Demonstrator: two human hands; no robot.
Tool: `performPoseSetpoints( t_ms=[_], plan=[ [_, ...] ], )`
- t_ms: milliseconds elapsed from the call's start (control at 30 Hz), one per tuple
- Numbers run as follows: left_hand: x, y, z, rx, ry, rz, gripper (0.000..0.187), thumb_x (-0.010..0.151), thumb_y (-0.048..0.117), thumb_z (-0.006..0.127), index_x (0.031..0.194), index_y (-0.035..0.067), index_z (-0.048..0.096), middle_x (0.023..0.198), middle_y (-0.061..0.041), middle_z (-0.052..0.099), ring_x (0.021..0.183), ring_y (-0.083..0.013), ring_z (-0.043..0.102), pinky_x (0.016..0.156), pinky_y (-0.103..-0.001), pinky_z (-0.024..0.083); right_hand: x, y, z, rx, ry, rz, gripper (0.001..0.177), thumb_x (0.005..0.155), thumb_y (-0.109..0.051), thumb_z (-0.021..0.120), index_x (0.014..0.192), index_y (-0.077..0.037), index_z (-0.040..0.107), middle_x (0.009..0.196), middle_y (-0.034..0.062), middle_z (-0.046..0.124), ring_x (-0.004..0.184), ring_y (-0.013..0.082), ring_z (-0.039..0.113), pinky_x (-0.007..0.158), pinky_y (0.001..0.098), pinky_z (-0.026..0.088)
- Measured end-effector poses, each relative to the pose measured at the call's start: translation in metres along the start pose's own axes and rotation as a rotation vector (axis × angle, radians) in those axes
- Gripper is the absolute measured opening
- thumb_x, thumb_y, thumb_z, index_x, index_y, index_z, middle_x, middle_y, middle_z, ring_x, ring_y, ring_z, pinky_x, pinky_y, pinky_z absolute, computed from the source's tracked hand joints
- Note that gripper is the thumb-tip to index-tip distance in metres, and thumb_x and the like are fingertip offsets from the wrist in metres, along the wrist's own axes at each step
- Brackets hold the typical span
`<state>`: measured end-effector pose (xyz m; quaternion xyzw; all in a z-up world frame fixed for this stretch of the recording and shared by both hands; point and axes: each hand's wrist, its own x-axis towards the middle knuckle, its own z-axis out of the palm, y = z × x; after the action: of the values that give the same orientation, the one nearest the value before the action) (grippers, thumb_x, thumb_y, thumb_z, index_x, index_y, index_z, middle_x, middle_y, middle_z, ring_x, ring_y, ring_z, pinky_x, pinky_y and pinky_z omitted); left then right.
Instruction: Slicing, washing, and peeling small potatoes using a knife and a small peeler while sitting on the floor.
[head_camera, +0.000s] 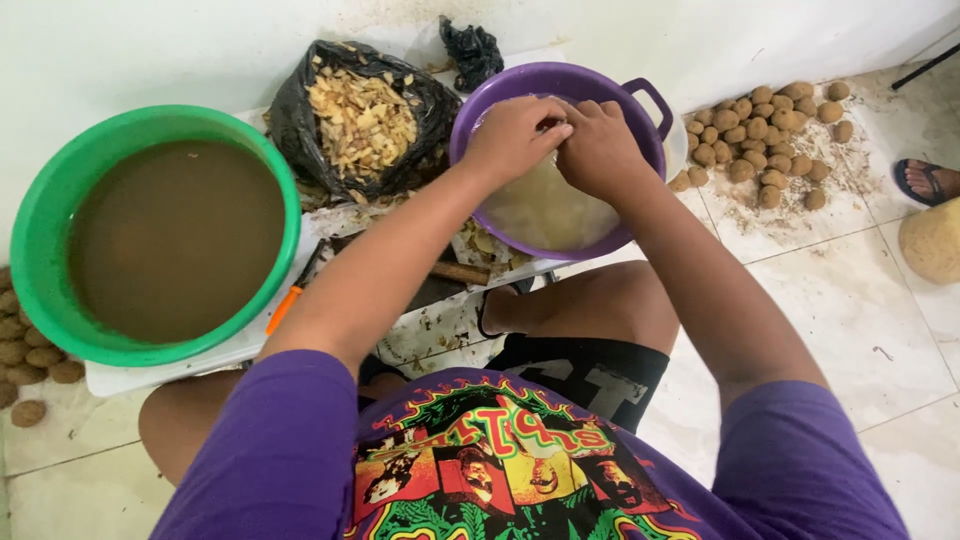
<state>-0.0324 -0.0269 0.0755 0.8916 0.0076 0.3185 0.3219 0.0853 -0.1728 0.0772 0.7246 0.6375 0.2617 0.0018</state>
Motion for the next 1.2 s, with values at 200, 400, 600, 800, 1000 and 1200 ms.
performPoseSetpoints(
  t_ms=[200, 400, 600, 800, 1000, 1200],
  plan=[
    [0.003, 0.002, 0.002, -0.098, -0.081, -0.278, 0.005, 0.084, 0.013, 0.070, 0.088, 0.014, 0.072, 0.082, 0.002, 0.075, 0.069, -0.0121, 0.068, 0.061, -0.029, 0.054, 0.004, -0.017, -0.030, -0.020, -0.299, 0.053, 0.038, 0.089, -0.014, 0.057, 0.123, -0.016, 0.074, 0.158, 0.0125, 0.049, 0.110, 0.0347, 0.061, 0.085, 0.0446, 0.042],
    [-0.007, -0.007, -0.003, 0.077, -0.284, -0.490, 0.054, 0.092, -0.007, 0.052, 0.134, 0.021, 0.068, 0.119, -0.008, 0.077, 0.079, -0.0180, 0.078, 0.092, -0.037, 0.065, 0.008, 0.000, -0.059, 0.114, -0.358, 0.380, 0.029, 0.097, -0.020, 0.062, 0.116, -0.006, 0.077, 0.112, 0.0143, 0.077, 0.090, 0.0322, 0.074, 0.083, 0.0461, 0.059],
    [-0.049, -0.011, -0.028, 0.142, 0.033, -0.109, 0.012, 0.083, 0.022, 0.076, 0.088, 0.012, 0.074, 0.074, -0.002, 0.077, 0.070, -0.0247, 0.071, 0.076, -0.043, 0.055, -0.013, -0.008, -0.076, 0.356, 0.300, 0.297, 0.022, 0.102, 0.008, 0.069, 0.123, 0.015, 0.071, 0.101, 0.0231, 0.075, 0.080, 0.0305, 0.070, 0.068, 0.0378, 0.057],
    [-0.103, -0.002, -0.136, 0.249, -0.039, -0.175, 0.048, 0.086, -0.003, 0.050, 0.126, 0.015, 0.070, 0.143, -0.005, 0.064, 0.141, -0.0359, 0.044, 0.118, -0.061, 0.031, -0.018, -0.029, -0.055, 0.300, -0.173, 0.565, 0.040, 0.098, -0.013, 0.071, 0.134, 0.006, 0.072, 0.121, 0.0258, 0.072, 0.096, 0.0408, 0.070, 0.078, 0.0510, 0.057],
    [-0.254, -0.092, -0.262, 0.488, 0.034, -0.674, 0.055, 0.088, 0.027, 0.066, 0.139, 0.008, 0.058, 0.137, -0.018, 0.062, 0.117, -0.0489, 0.054, 0.098, -0.057, 0.046, -0.031, -0.082, -0.069, 0.504, 0.165, 0.318, 0.027, 0.098, 0.007, 0.073, 0.122, 0.018, 0.072, 0.116, 0.0293, 0.071, 0.101, 0.0369, 0.070, 0.082, 0.0420, 0.057],
    [-0.306, -0.127, -0.257, 0.492, -0.459, -1.130, 0.091, 0.080, 0.038, 0.080, 0.156, 0.009, 0.038, 0.166, -0.031, 0.014, 0.133, -0.0526, 0.049, 0.107, -0.056, 0.045, 0.000, -0.129, -0.100, 0.659, 0.221, 0.147, 0.028, 0.095, 0.016, 0.071, 0.122, 0.020, 0.069, 0.120, 0.0309, 0.069, 0.102, 0.0384, 0.068, 0.086, 0.0435, 0.057]
  ],
)
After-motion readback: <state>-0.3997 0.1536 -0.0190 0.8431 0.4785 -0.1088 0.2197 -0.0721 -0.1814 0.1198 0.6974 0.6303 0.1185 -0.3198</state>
